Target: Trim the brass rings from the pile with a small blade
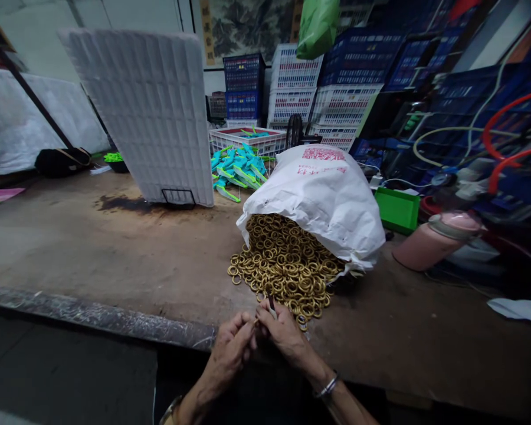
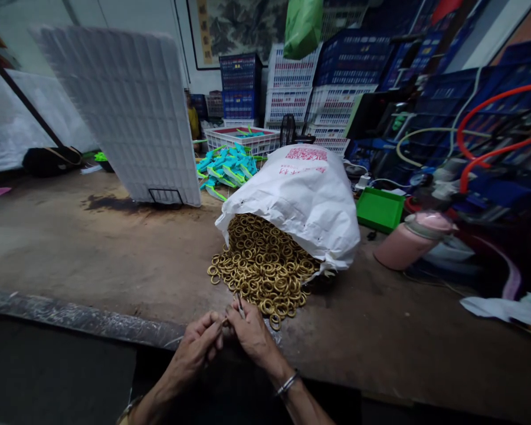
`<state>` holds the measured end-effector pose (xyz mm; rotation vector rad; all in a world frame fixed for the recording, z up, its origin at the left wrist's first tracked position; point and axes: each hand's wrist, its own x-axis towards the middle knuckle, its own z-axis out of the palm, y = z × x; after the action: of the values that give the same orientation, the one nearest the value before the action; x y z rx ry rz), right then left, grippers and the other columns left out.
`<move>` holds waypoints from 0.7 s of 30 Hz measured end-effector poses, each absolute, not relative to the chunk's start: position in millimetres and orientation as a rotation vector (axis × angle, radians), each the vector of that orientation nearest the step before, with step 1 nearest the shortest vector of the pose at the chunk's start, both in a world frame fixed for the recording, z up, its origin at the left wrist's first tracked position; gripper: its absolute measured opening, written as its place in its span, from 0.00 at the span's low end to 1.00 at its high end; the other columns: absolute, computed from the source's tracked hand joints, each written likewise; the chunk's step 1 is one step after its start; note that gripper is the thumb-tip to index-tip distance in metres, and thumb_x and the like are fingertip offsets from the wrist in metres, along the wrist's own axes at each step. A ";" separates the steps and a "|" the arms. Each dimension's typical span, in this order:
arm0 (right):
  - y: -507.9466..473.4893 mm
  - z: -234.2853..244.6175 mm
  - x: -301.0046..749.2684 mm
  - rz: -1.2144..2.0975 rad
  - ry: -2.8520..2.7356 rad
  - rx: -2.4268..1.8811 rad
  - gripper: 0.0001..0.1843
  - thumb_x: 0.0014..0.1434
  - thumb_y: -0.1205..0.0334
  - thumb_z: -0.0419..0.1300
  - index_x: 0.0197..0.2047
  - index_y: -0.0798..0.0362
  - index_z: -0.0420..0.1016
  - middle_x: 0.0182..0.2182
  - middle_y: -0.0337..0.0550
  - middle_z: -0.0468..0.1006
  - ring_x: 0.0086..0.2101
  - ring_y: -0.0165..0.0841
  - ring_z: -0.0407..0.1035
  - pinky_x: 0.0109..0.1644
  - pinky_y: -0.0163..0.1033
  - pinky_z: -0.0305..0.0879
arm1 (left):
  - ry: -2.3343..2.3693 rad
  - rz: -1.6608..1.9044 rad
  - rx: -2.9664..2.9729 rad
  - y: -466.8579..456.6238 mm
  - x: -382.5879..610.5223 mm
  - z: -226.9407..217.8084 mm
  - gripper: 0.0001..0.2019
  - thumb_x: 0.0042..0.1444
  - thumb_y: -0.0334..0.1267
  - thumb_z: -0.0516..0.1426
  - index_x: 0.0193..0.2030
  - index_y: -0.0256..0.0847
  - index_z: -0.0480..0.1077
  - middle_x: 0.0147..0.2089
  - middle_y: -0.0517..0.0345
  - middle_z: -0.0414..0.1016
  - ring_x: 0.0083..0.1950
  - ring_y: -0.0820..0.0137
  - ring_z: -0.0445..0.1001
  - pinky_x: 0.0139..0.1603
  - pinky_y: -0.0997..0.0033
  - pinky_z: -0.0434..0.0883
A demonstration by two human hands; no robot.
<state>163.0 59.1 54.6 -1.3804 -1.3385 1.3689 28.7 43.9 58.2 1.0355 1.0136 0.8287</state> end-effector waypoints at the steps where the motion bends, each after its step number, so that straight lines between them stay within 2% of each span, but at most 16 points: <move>1: 59.1 52.6 163.9 1.375 -1.336 -1.370 0.15 0.54 0.52 0.50 0.23 0.54 0.60 0.15 0.30 0.59 0.18 0.23 0.53 0.23 0.29 0.51 | 0.990 0.804 0.981 43.3 28.7 57.6 0.16 0.51 0.51 0.53 0.25 0.38 0.63 0.16 0.69 0.56 0.15 0.82 0.48 0.15 0.81 0.47; 7: 57.1 46.4 168.9 1.315 -1.377 -1.372 0.17 0.56 0.51 0.47 0.24 0.54 0.62 0.16 0.31 0.61 0.19 0.24 0.55 0.24 0.29 0.52 | 0.936 0.809 0.809 42.6 34.1 58.0 0.16 0.49 0.51 0.55 0.27 0.38 0.63 0.21 0.67 0.59 0.15 0.84 0.48 0.15 0.82 0.45; 13: 56.4 58.1 168.7 1.143 -1.517 -1.430 0.13 0.54 0.54 0.50 0.24 0.54 0.63 0.18 0.32 0.61 0.23 0.25 0.55 0.27 0.29 0.53 | 1.032 0.807 0.889 43.6 38.0 58.5 0.17 0.51 0.51 0.53 0.23 0.38 0.61 0.15 0.70 0.53 0.15 0.82 0.48 0.15 0.82 0.46; 17: 59.6 53.7 169.6 1.114 -1.515 -1.467 0.15 0.57 0.55 0.46 0.24 0.54 0.64 0.18 0.33 0.63 0.22 0.26 0.57 0.27 0.30 0.53 | 1.077 0.805 0.932 42.6 36.4 58.5 0.17 0.51 0.51 0.53 0.23 0.38 0.62 0.15 0.69 0.54 0.15 0.82 0.49 0.16 0.81 0.47; 21: 55.7 44.0 171.7 0.839 -1.729 -1.593 0.11 0.56 0.62 0.45 0.26 0.53 0.65 0.21 0.36 0.68 0.24 0.27 0.60 0.28 0.31 0.52 | 1.095 0.837 0.927 43.5 35.4 61.2 0.16 0.49 0.51 0.55 0.24 0.39 0.62 0.17 0.69 0.57 0.16 0.82 0.50 0.16 0.81 0.48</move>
<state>171.7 55.7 44.0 -1.5927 -1.7289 0.8386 35.4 43.5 61.2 0.9268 1.0951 0.8370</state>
